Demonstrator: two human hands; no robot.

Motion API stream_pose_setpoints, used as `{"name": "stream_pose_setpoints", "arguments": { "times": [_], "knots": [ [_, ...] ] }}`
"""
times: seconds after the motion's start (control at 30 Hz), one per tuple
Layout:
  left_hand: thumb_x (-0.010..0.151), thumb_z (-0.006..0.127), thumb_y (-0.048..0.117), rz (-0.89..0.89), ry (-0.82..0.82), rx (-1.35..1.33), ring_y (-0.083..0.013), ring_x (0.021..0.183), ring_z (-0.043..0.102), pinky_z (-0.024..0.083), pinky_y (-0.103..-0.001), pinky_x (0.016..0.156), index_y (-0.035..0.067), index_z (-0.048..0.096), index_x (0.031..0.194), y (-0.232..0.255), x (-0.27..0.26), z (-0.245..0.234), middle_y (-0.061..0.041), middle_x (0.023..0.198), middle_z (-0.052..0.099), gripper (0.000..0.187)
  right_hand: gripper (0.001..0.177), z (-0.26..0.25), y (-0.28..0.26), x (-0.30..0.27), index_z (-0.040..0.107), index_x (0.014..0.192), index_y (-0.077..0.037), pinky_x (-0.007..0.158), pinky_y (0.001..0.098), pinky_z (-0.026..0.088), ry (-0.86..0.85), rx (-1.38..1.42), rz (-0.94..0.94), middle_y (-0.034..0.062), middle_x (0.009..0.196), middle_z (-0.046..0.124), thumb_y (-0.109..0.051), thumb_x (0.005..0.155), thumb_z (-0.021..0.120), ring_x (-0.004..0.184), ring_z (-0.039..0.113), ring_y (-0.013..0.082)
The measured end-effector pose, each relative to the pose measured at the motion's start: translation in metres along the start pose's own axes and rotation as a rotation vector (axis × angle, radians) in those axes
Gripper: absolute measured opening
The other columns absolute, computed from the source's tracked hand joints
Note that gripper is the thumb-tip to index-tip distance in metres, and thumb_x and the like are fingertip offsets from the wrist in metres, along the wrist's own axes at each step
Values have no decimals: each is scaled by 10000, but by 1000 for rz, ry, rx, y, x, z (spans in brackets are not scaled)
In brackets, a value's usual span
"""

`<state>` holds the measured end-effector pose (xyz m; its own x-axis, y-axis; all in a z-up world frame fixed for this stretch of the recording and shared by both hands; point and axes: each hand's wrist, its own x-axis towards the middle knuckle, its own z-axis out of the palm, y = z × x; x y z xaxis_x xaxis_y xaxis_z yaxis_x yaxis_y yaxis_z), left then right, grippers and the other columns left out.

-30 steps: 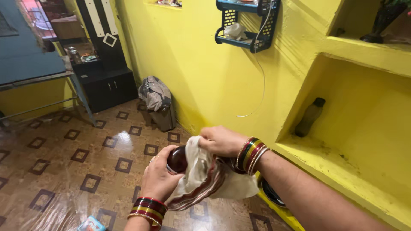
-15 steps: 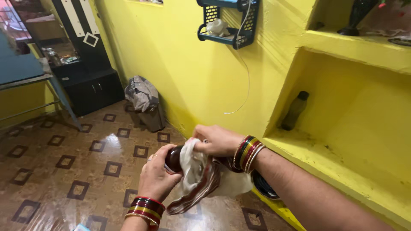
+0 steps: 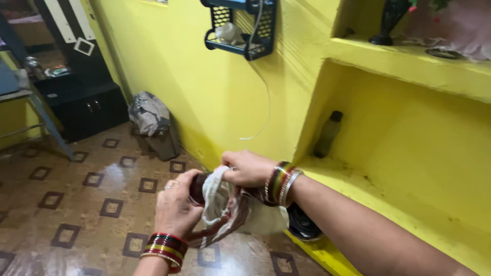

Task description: The person wipes a yellow wall shelf with a white cloth, then cleans a metal water bottle and places it on the shelf. They continue wiping the shelf surface and later clean a dark brown bottle before placing it on the shelf.

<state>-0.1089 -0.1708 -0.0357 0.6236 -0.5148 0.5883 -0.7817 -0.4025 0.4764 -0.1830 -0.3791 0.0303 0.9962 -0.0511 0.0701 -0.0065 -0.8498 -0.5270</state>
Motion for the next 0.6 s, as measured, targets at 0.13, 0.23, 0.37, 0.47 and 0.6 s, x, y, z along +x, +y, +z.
{"name": "stream_pose_setpoints", "arguments": {
  "times": [0.13,0.23,0.37,0.47,0.6],
  "knots": [
    [650,798,164,68,68,88,-307,1032,640,491,-458,849,168,635,1210,11,2,15,-65,1118,704,583,523,-6,21,13,697,980,-2,733,431,549,-126,-14,128,172,859,739,-478,951,484,793,703,299],
    [652,820,243,21,112,101,-306,1037,631,471,-464,835,165,627,1214,20,5,23,-68,1132,691,600,479,-10,37,15,678,1027,3,735,422,553,-46,-32,-76,176,889,731,-428,903,509,808,699,290],
    [695,747,215,2,79,192,-288,1084,633,474,-447,888,193,623,1268,26,9,28,-37,1156,698,587,575,-23,37,17,711,918,37,722,422,541,-180,-5,98,185,828,728,-481,962,465,772,689,295],
    [674,794,300,-11,132,172,-297,1086,623,460,-457,889,177,619,1243,38,13,30,-64,1157,688,608,478,-33,38,13,722,953,-27,706,405,561,-174,-7,-9,148,803,749,-447,901,500,749,735,268],
    [692,810,339,18,172,198,-302,1096,618,448,-465,897,178,619,1231,50,15,32,-64,1135,688,594,447,-35,48,18,696,954,-4,706,421,550,-90,-70,-108,167,833,722,-416,903,531,761,698,278]
  ]
}}
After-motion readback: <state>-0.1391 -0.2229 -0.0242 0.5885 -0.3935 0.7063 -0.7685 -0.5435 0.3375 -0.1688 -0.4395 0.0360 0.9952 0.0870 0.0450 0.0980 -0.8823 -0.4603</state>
